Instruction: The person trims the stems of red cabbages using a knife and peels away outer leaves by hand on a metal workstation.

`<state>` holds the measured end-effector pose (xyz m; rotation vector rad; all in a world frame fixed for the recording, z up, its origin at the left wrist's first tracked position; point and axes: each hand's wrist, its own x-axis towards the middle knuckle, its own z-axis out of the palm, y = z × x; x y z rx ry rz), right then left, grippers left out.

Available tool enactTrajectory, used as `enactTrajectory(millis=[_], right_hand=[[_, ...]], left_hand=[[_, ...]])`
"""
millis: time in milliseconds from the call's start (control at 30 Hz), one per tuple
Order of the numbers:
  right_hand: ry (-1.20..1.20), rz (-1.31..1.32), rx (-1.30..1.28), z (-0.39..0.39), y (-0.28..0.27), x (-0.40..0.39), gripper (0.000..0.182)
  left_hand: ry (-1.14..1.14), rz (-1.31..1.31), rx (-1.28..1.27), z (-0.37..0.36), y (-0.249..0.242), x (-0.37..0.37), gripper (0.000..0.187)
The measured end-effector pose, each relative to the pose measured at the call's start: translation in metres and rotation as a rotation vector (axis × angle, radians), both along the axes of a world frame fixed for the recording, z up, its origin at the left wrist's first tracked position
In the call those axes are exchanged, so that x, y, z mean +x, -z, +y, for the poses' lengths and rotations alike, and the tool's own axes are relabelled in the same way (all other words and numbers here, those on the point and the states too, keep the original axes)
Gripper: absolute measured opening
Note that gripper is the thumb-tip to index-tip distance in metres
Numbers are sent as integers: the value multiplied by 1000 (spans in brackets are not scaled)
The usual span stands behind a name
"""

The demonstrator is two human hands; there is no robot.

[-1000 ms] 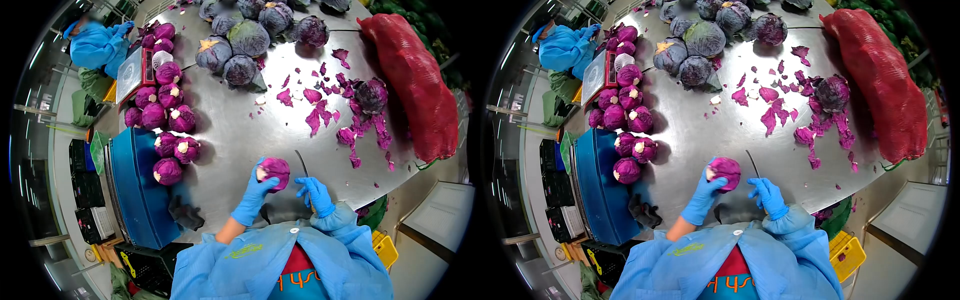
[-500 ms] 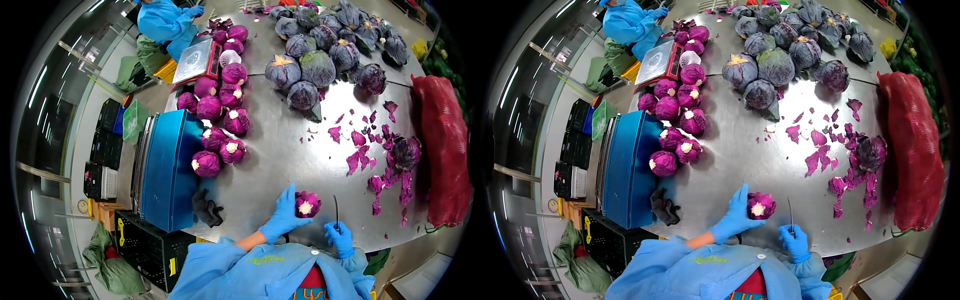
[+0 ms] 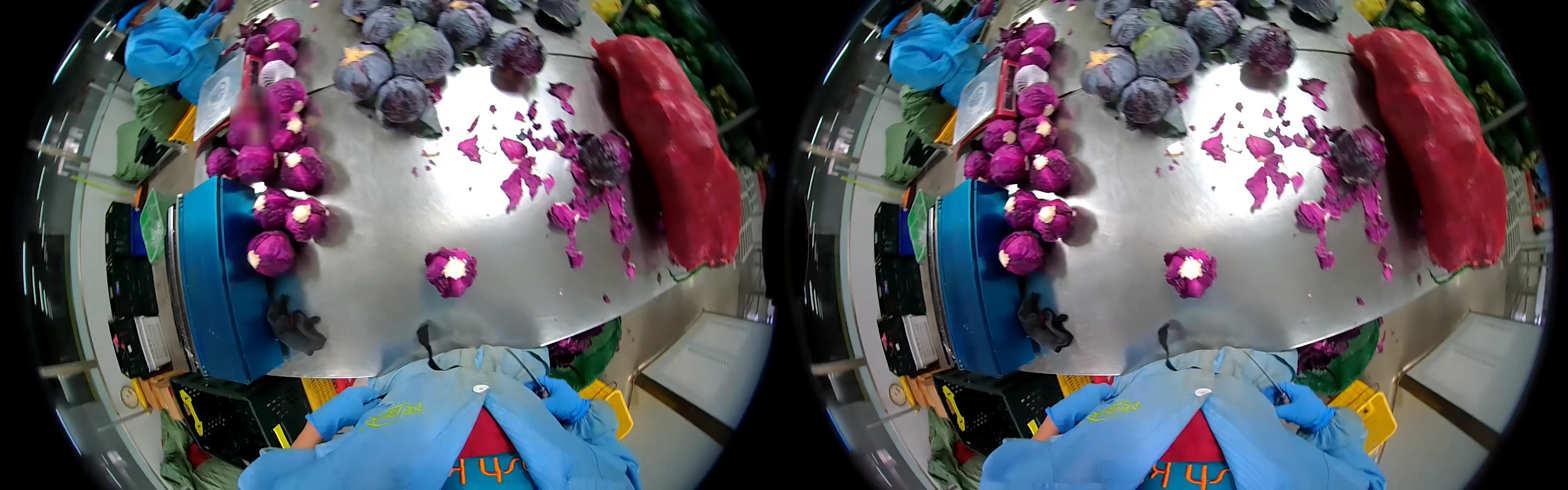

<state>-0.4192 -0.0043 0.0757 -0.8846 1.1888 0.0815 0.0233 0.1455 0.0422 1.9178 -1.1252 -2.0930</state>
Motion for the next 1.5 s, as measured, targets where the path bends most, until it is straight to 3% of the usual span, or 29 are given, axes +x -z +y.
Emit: enactTrajectory(millis=[67,200,300,367,400,467,533,600,700,733,933,1133,1333,1500], right_hand=[[92,-68,65,-4,4,2,34],[-275,-108,1,-19,20,2,33],[-433,-161,-36,-40,34,0,31],[-291,-280,-90,-58,34,17,26],[-169,-209,-149,-62,41,21,24],[54,11,-261,-79,35,48,24],[64,59,-555,-96,50,72,25],[53,64,-758,-104,56,94,28],[-38,55,-965,-112,57,127,33],[-96,101,-1050,-115,58,135,34],[-266,248,-1188,-121,82,154,39],[-279,268,-1267,-132,91,157,40],[-366,257,-1244,-144,91,158,44],[-432,140,-1164,-159,101,155,47]], left_hand=[[28,-12,72,13,9,3,33],[94,9,60,5,-35,3,31],[370,41,36,-39,-39,2,30],[542,62,-87,-69,-18,5,29],[570,71,-207,-79,0,5,28],[207,-189,-447,-130,-8,-20,29],[-70,-522,-958,-175,8,-56,40],[-150,-669,-884,-214,30,-86,72],[-17,-608,-782,-242,30,-104,93],[1,-631,-809,-244,35,-105,109],[-101,-509,-886,-246,72,-104,115],[-130,-467,-745,-245,86,-107,128],[-162,-449,-741,-244,77,-110,120],[-244,-294,-719,-237,106,-112,122]])
